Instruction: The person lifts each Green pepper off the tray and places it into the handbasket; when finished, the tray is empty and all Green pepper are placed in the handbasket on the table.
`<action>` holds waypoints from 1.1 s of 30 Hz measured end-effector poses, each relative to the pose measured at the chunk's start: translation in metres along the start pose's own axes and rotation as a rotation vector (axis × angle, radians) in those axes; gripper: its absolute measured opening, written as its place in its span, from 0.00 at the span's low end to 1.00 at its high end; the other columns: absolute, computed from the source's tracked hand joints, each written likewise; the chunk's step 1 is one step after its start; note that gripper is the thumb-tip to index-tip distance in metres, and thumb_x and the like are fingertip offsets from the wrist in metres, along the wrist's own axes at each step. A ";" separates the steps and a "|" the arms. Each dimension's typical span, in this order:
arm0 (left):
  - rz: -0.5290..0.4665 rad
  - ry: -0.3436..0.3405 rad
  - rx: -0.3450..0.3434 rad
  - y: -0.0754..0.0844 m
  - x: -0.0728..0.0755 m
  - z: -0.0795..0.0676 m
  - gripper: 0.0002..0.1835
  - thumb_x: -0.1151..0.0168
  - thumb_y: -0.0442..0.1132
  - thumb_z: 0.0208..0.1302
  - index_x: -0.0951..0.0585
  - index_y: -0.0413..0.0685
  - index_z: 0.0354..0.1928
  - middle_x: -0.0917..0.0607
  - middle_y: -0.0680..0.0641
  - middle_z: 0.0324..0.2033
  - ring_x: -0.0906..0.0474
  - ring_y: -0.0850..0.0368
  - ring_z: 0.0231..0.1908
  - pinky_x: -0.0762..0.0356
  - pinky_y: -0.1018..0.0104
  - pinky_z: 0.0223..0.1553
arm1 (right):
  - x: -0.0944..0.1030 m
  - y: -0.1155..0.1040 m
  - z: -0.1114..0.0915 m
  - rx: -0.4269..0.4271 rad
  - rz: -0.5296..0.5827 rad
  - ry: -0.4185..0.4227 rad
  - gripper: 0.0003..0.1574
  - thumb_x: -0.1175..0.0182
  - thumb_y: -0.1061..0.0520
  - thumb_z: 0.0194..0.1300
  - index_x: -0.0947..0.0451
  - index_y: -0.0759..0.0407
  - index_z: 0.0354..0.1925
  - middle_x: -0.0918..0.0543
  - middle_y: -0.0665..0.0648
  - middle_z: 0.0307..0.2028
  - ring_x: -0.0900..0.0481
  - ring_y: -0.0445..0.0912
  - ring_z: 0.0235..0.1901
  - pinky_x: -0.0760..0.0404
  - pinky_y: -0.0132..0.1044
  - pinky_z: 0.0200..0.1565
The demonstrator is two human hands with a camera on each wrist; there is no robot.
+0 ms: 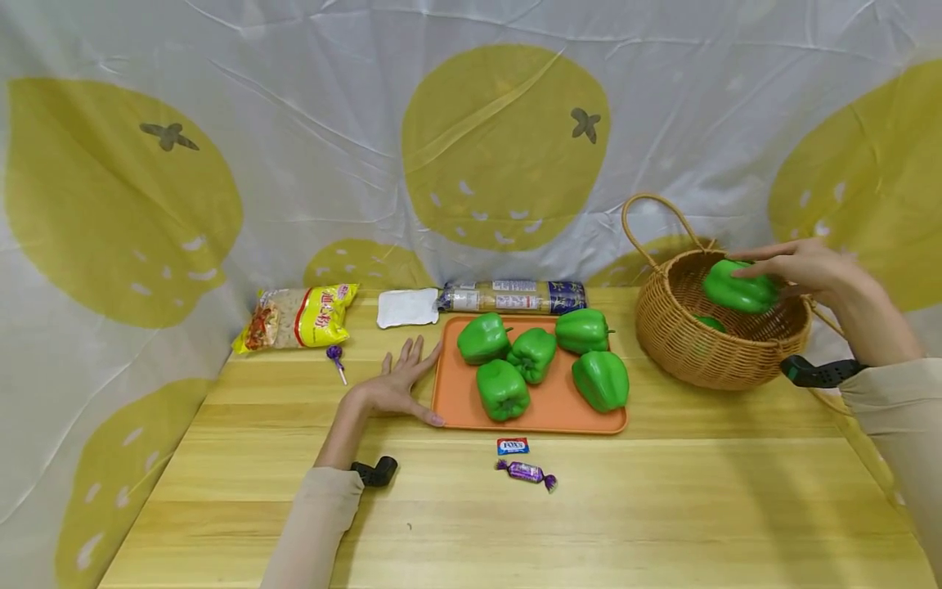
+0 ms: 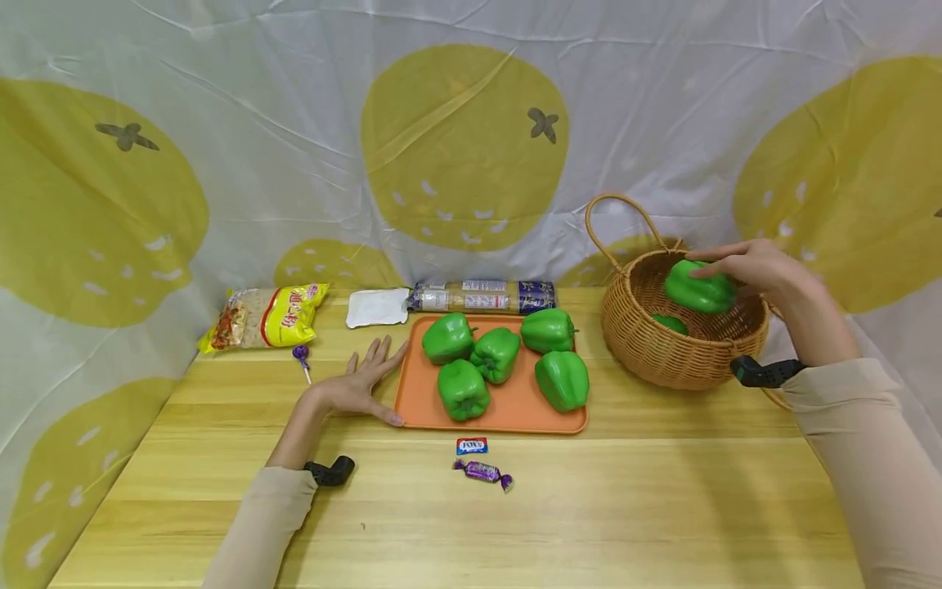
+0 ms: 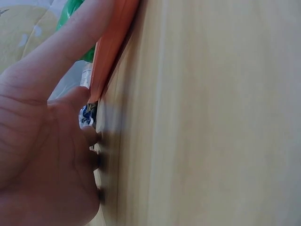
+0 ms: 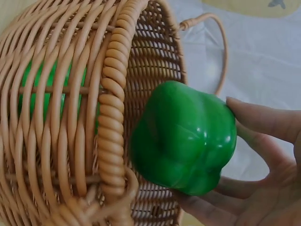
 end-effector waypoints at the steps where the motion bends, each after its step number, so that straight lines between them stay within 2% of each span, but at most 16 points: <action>1: -0.001 -0.001 -0.001 -0.001 0.000 0.001 0.70 0.26 0.65 0.42 0.65 0.57 0.77 0.74 0.34 0.74 0.83 0.36 0.73 0.80 0.30 0.68 | -0.002 0.001 0.002 -0.003 0.011 -0.010 0.20 0.37 0.35 0.60 0.28 0.14 0.50 0.33 0.64 0.67 0.20 0.43 0.48 0.17 0.40 0.45; 3: -0.002 -0.003 -0.002 -0.001 -0.001 0.001 0.70 0.26 0.65 0.42 0.65 0.58 0.77 0.75 0.34 0.74 0.83 0.36 0.73 0.80 0.30 0.68 | -0.005 0.003 0.006 -0.010 0.016 -0.014 0.13 0.36 0.36 0.60 0.25 0.13 0.41 0.17 0.53 0.46 0.23 0.33 0.32 0.16 0.38 0.38; 5: -0.005 -0.003 -0.004 -0.002 -0.002 0.002 0.70 0.26 0.65 0.42 0.65 0.58 0.77 0.75 0.34 0.74 0.83 0.36 0.73 0.80 0.30 0.68 | -0.008 0.005 0.007 -0.025 0.027 -0.025 0.10 0.35 0.37 0.59 0.24 0.15 0.36 0.19 0.42 0.29 0.24 0.34 0.24 0.17 0.38 0.33; 8: -0.008 -0.006 -0.003 -0.001 -0.003 0.003 0.70 0.26 0.65 0.42 0.65 0.59 0.77 0.75 0.35 0.74 0.83 0.37 0.73 0.80 0.30 0.68 | -0.011 0.008 0.007 -0.046 0.020 -0.048 0.08 0.36 0.37 0.60 0.24 0.16 0.35 0.22 0.36 0.22 0.30 0.36 0.18 0.19 0.37 0.27; 10: -0.004 -0.011 0.001 -0.001 -0.004 0.002 0.70 0.27 0.66 0.42 0.65 0.59 0.77 0.75 0.35 0.74 0.84 0.38 0.73 0.81 0.31 0.68 | -0.013 0.008 0.006 -0.044 0.008 -0.057 0.06 0.39 0.36 0.62 0.23 0.15 0.36 0.21 0.36 0.26 0.29 0.37 0.19 0.19 0.37 0.27; 12: -0.001 -0.013 0.004 0.000 -0.003 0.001 0.70 0.27 0.66 0.42 0.65 0.60 0.77 0.76 0.36 0.74 0.84 0.38 0.73 0.81 0.32 0.68 | -0.012 0.005 0.004 -0.010 -0.046 -0.036 0.06 0.42 0.34 0.63 0.24 0.15 0.39 0.18 0.43 0.38 0.29 0.39 0.21 0.20 0.37 0.28; 15: 0.005 -0.008 0.003 0.000 -0.002 0.001 0.70 0.27 0.66 0.42 0.65 0.60 0.77 0.76 0.36 0.74 0.84 0.38 0.73 0.81 0.32 0.68 | -0.011 -0.002 0.000 0.057 -0.127 -0.011 0.15 0.46 0.33 0.66 0.25 0.20 0.51 0.23 0.62 0.58 0.21 0.54 0.45 0.20 0.44 0.42; 18: 0.008 -0.001 0.004 -0.001 -0.001 0.001 0.70 0.27 0.66 0.41 0.65 0.59 0.77 0.75 0.36 0.74 0.84 0.38 0.73 0.81 0.31 0.68 | -0.011 -0.011 -0.007 0.102 -0.151 -0.003 0.30 0.47 0.33 0.67 0.31 0.33 0.65 0.44 0.71 0.72 0.42 0.68 0.68 0.31 0.58 0.60; 19: 0.009 -0.002 0.005 -0.001 -0.001 0.001 0.70 0.27 0.66 0.41 0.65 0.59 0.77 0.75 0.36 0.74 0.84 0.38 0.73 0.81 0.31 0.68 | -0.013 -0.015 -0.009 0.106 -0.140 -0.005 0.34 0.47 0.33 0.67 0.34 0.37 0.68 0.46 0.71 0.73 0.51 0.70 0.71 0.37 0.61 0.63; 21: 0.012 -0.005 0.008 -0.002 -0.001 0.000 0.70 0.27 0.67 0.41 0.65 0.59 0.77 0.75 0.36 0.74 0.84 0.38 0.73 0.82 0.31 0.68 | -0.018 -0.021 -0.016 0.118 -0.117 0.006 0.40 0.47 0.33 0.67 0.38 0.45 0.71 0.47 0.71 0.73 0.53 0.70 0.71 0.42 0.66 0.64; 24: 0.009 -0.009 0.013 -0.002 -0.002 0.000 0.70 0.27 0.67 0.41 0.65 0.59 0.77 0.75 0.36 0.74 0.84 0.38 0.73 0.81 0.31 0.68 | -0.029 -0.033 -0.027 0.151 -0.102 0.052 0.43 0.46 0.33 0.66 0.41 0.44 0.73 0.43 0.66 0.73 0.48 0.65 0.71 0.34 0.54 0.64; 27: 0.006 -0.007 0.013 -0.001 -0.002 -0.001 0.70 0.27 0.67 0.41 0.65 0.60 0.77 0.75 0.37 0.74 0.84 0.39 0.74 0.81 0.32 0.69 | -0.044 -0.049 -0.038 0.233 -0.120 0.098 0.40 0.46 0.35 0.67 0.43 0.37 0.73 0.37 0.63 0.72 0.37 0.56 0.69 0.27 0.31 0.54; 28: 0.005 -0.005 0.013 -0.001 -0.002 -0.001 0.70 0.27 0.67 0.41 0.65 0.60 0.77 0.75 0.37 0.74 0.84 0.39 0.74 0.81 0.32 0.69 | -0.050 -0.054 -0.042 0.264 -0.127 0.112 0.39 0.46 0.36 0.67 0.44 0.34 0.73 0.36 0.61 0.71 0.34 0.50 0.67 0.27 0.30 0.53; 30: 0.005 -0.002 0.014 -0.001 -0.002 -0.001 0.70 0.27 0.67 0.41 0.65 0.60 0.77 0.75 0.37 0.74 0.84 0.40 0.74 0.81 0.33 0.69 | -0.063 -0.066 -0.049 0.326 -0.114 0.115 0.39 0.45 0.38 0.68 0.47 0.30 0.72 0.36 0.60 0.71 0.33 0.50 0.68 0.27 0.31 0.56; 32: 0.005 -0.002 0.015 -0.001 -0.001 -0.001 0.70 0.27 0.66 0.41 0.65 0.60 0.77 0.75 0.37 0.74 0.84 0.40 0.74 0.81 0.33 0.69 | -0.078 -0.076 -0.056 0.395 -0.115 0.115 0.39 0.45 0.41 0.69 0.48 0.27 0.72 0.37 0.58 0.72 0.33 0.50 0.67 0.28 0.24 0.55; 33: 0.007 -0.001 0.016 -0.001 -0.001 -0.001 0.70 0.27 0.66 0.41 0.65 0.60 0.77 0.75 0.37 0.74 0.84 0.40 0.74 0.81 0.33 0.69 | -0.086 -0.079 -0.059 0.426 -0.112 0.111 0.39 0.44 0.42 0.69 0.48 0.27 0.72 0.38 0.58 0.72 0.34 0.51 0.68 0.27 0.31 0.59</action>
Point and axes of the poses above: each hand's wrist, its own z-axis towards the middle knuckle, its own x-axis out of the back of the hand, y = z × x, the point moved 4 cm from there along z, towards the middle knuckle
